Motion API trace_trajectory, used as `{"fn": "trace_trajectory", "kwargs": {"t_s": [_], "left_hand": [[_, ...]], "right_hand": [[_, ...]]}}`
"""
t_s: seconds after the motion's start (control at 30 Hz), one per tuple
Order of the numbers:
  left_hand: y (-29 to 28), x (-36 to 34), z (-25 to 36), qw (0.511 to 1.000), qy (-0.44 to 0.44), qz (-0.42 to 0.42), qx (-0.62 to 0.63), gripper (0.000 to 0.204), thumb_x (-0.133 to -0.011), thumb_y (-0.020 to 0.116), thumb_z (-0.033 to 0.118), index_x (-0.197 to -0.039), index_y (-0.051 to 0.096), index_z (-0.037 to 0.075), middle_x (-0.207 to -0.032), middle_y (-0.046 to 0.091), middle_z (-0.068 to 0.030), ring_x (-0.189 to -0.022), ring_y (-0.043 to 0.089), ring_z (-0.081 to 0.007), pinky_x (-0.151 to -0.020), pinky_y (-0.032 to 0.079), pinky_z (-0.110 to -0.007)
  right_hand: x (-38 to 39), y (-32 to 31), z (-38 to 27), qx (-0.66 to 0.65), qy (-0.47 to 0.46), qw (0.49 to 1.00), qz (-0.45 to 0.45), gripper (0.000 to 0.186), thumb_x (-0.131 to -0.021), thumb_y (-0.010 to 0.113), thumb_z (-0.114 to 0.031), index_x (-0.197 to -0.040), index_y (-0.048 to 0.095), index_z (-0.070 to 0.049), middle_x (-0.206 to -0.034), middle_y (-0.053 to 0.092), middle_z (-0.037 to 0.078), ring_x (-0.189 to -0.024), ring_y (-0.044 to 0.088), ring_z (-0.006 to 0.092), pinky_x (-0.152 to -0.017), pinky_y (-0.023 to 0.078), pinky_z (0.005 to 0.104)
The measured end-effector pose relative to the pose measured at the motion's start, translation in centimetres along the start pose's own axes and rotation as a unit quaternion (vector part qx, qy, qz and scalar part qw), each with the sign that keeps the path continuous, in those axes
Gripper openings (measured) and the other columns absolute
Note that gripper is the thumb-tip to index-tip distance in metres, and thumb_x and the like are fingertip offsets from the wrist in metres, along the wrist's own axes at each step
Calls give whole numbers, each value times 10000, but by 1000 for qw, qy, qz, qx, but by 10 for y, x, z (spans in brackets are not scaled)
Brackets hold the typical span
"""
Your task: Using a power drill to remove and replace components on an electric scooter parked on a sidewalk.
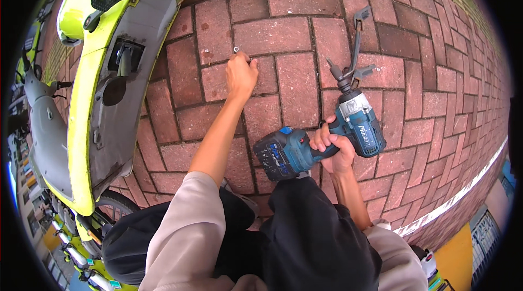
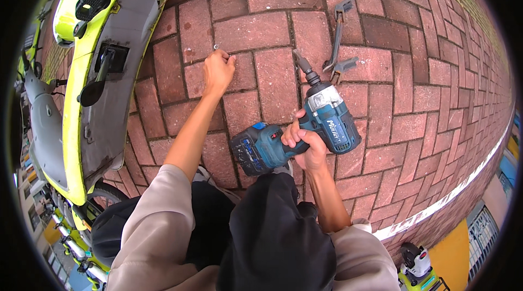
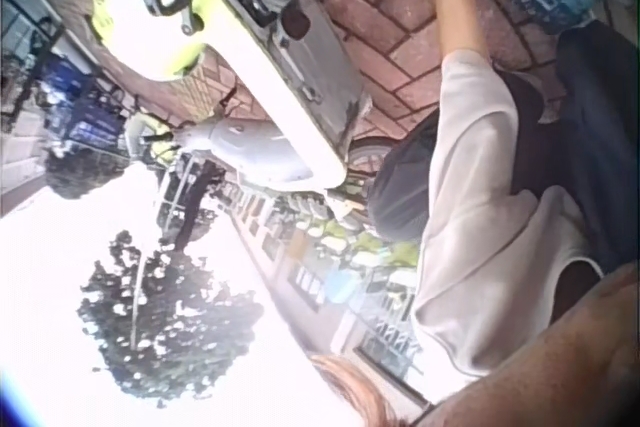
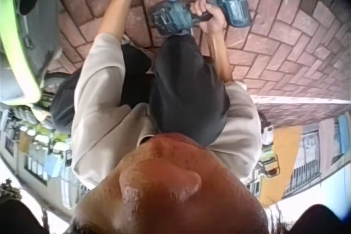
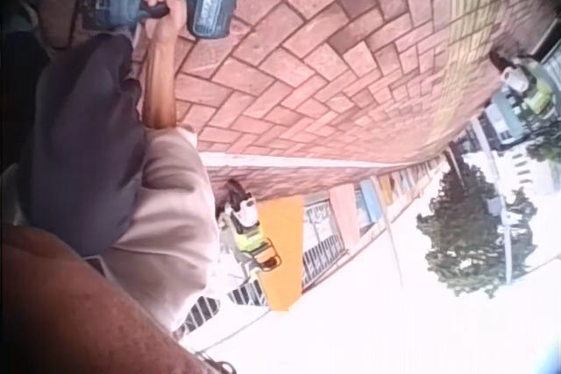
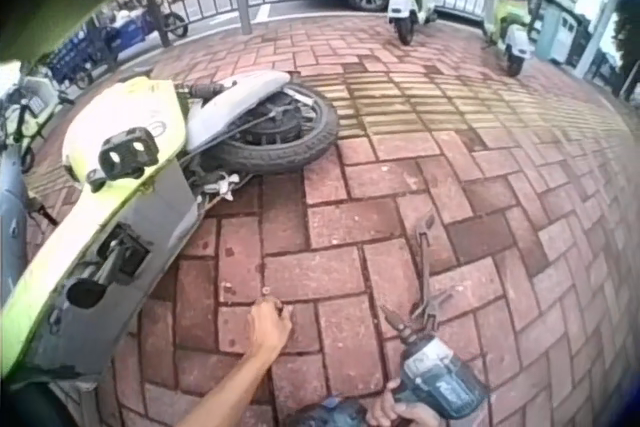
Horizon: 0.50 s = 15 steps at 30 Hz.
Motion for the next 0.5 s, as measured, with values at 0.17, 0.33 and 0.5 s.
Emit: {"fn": "trace_trajectory", "kwargs": {"t_s": [0.17, 0.33, 0.5], "left_hand": [[4, 1, 1, 995, -31, -57, 72, 237, -831, 738, 86, -997, 644, -54, -986, 681, -226, -837, 703, -359, -791, 571, -418], [-5, 43, 31, 595, -195, -173, 760, 233, -941, 630, 42, -1139, 583, -72, -1069, 664, -144, -993, 680, -225, -868, 577, -256], [-50, 73, 57, 545, -150, -217, 796, 246, -957, 630, 77, -1176, 600, -31, -1114, 662, -134, -1034, 647, -197, -927, 542, -267]], "right_hand": [[6, 1, 27, 2, 38, 999, 14, 375, -824, 560, -126, -1177, 458, -55, -708, 439, 37, -624, 483, 167, -683, 426, 363], [7, 11, 39, 21, 74, 997, -22, 398, -821, 572, -118, -1194, 458, -42, -706, 450, 46, -623, 486, 171, -680, 423, 364], [6, 40, 56, 32, 130, 985, -112, 391, -824, 607, -97, -1182, 479, -5, -712, 493, 49, -622, 493, 155, -671, 422, 338]]}}
Point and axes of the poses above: each hand's wrist, its own x-axis away from the middle knuckle, its own y-axis out of the palm, z = x × y, the point moved 10 cm from there along -x, towards the middle knuckle
